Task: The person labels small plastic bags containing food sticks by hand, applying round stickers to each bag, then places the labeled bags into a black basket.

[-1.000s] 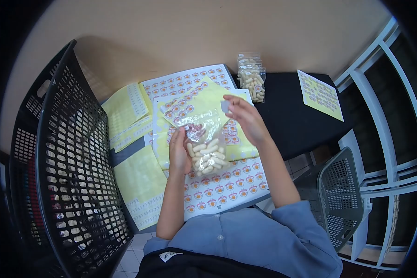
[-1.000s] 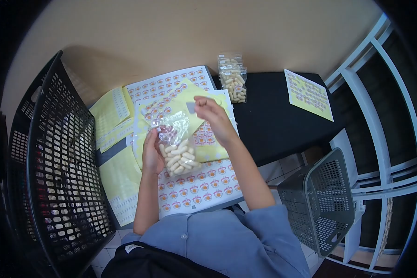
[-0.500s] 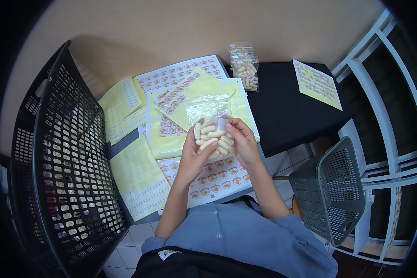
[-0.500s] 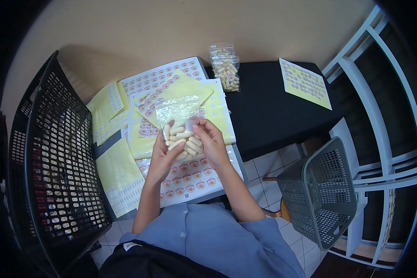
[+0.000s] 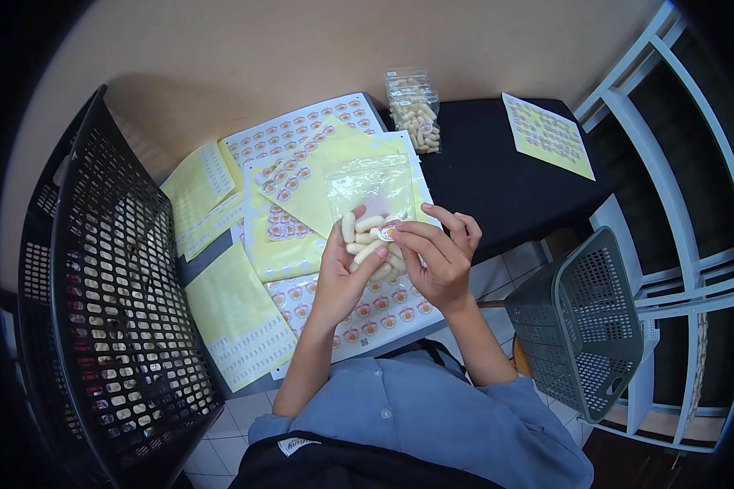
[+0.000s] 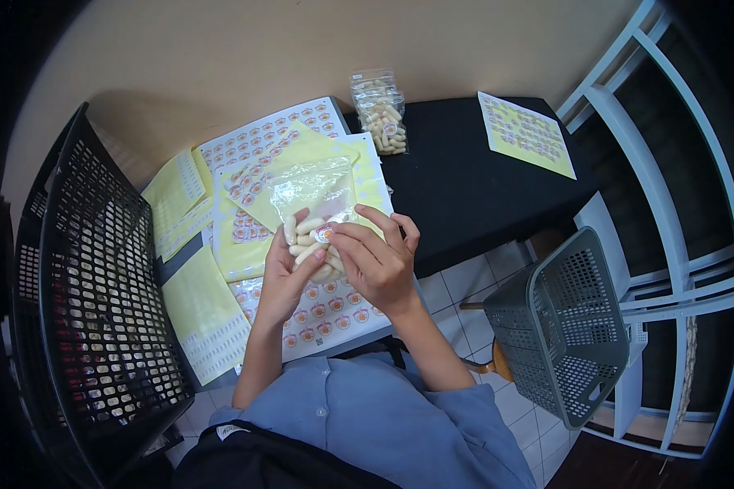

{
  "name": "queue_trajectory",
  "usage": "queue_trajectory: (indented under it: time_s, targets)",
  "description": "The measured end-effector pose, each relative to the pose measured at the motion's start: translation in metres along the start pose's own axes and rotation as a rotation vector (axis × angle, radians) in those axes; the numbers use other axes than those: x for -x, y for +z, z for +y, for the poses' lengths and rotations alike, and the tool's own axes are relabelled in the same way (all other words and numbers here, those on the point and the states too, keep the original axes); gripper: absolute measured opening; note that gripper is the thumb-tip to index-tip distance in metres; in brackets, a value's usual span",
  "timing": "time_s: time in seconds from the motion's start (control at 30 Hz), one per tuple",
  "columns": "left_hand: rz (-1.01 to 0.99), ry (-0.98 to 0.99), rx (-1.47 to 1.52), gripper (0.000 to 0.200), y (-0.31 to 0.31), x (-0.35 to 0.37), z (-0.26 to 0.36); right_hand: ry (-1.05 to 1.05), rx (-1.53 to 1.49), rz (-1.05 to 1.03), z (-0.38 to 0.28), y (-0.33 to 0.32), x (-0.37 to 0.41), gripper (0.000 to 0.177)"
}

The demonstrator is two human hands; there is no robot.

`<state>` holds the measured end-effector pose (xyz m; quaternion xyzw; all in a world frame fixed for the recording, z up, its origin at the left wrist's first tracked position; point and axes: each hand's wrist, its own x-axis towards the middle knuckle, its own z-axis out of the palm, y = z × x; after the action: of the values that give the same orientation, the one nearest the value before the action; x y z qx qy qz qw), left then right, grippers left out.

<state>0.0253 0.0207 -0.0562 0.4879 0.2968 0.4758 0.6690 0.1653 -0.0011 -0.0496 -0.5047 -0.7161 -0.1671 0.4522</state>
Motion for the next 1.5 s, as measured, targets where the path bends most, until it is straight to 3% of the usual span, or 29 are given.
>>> queue_trajectory:
  time_s: [0.37, 0.6, 0.93, 1.03, 1.1, 1.3, 1.5]
  targets:
    - [-0.046, -0.017, 0.007, 0.054, 0.007, -0.004, -0.002, 0.006, 0.051, -0.098, 0.004, -0.007, 0.001, 0.012]
    - [0.04, -0.079, 0.136, 0.041, 0.006, -0.013, -0.011, 0.059, 0.055, -0.265, -0.002, -0.017, 0.003, 0.016]
    - [0.114, -0.092, 0.123, 0.026, 0.012, -0.021, -0.031, 0.117, -0.004, -0.272, 0.008, -0.024, 0.012, 0.014]
    - [0.131, -0.06, 0.074, 0.027, 0.014, -0.023, -0.037, 0.094, -0.008, -0.26, 0.013, -0.024, 0.016, 0.014]
    - [0.125, -0.044, 0.034, 0.027, 0.016, -0.023, -0.035, 0.213, -0.179, -0.259, 0.017, -0.026, 0.016, 0.018]
    - [0.067, -0.035, -0.008, 0.034, 0.023, -0.019, -0.027, 0.341, -0.088, -0.402, 0.021, -0.022, 0.01, 0.028]
    - [0.019, -0.041, -0.075, 0.044, 0.022, -0.017, -0.02, 0.309, -0.064, -0.451, 0.021, -0.025, 0.01, 0.033]
